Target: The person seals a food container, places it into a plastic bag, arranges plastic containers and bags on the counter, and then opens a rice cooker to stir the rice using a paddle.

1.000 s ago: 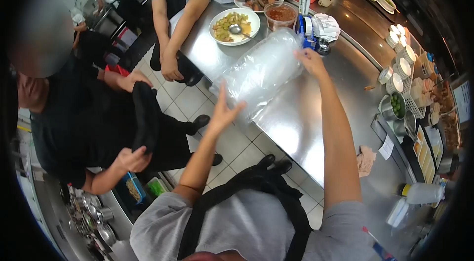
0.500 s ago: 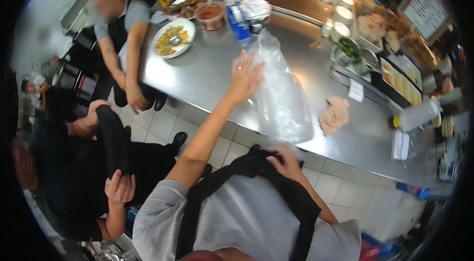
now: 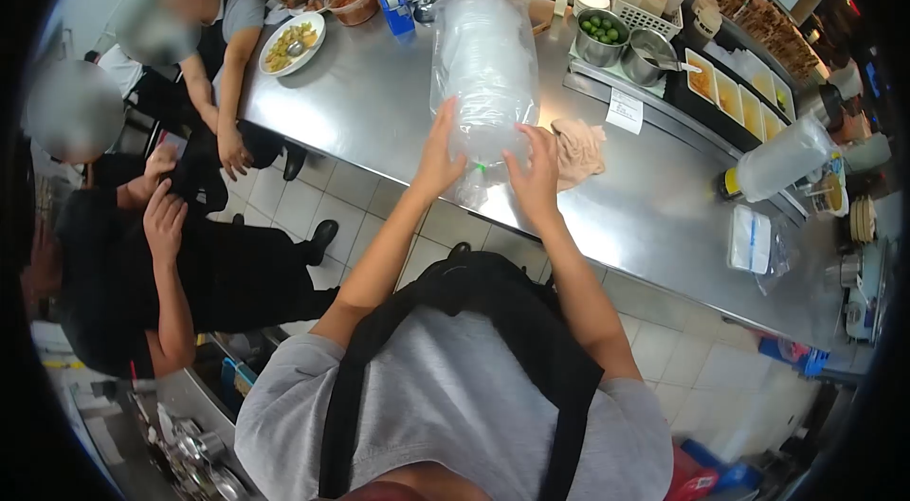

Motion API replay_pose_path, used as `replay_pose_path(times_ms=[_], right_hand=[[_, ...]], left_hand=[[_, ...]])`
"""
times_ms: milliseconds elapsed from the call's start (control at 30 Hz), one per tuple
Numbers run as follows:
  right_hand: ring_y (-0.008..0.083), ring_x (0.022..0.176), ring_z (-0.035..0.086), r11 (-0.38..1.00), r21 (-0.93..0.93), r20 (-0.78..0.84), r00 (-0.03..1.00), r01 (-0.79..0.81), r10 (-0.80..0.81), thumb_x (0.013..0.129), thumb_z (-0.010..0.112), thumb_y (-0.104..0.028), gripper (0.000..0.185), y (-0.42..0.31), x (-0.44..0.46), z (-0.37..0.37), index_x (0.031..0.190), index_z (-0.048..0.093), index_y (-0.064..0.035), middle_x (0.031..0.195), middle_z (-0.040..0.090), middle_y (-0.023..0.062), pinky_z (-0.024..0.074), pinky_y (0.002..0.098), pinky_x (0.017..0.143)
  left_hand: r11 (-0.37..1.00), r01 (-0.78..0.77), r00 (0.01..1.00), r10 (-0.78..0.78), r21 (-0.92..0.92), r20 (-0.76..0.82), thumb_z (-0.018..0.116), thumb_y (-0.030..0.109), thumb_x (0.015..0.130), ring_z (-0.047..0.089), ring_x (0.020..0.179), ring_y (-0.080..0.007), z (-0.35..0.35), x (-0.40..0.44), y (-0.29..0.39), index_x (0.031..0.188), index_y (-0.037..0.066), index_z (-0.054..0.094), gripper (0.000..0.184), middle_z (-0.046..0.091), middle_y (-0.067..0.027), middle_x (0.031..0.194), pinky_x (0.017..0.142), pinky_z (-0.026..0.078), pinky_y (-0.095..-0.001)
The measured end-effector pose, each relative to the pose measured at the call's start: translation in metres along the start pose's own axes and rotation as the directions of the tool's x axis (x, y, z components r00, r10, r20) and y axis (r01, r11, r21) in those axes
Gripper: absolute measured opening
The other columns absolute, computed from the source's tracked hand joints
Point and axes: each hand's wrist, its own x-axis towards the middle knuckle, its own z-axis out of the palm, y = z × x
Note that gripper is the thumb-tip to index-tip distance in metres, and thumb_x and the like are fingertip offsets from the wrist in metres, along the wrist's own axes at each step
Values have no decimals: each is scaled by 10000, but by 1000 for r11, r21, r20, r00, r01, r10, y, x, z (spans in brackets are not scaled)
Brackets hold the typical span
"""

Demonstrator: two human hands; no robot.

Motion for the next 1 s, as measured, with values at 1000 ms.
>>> replay_pose_path(times_ms=[1000], right_hand=[[268, 761, 479, 670, 139, 514, 525, 729, -678, 584, 575, 29, 140, -22, 12, -18, 714, 570, -25, 728, 546, 84, 421, 353, 682]], left_hand=[[980, -155, 980, 168, 123, -103, 695, 147, 704, 498, 657, -248, 7, -81, 36, 1035, 52, 564, 368, 483, -108, 727, 613, 431, -326]])
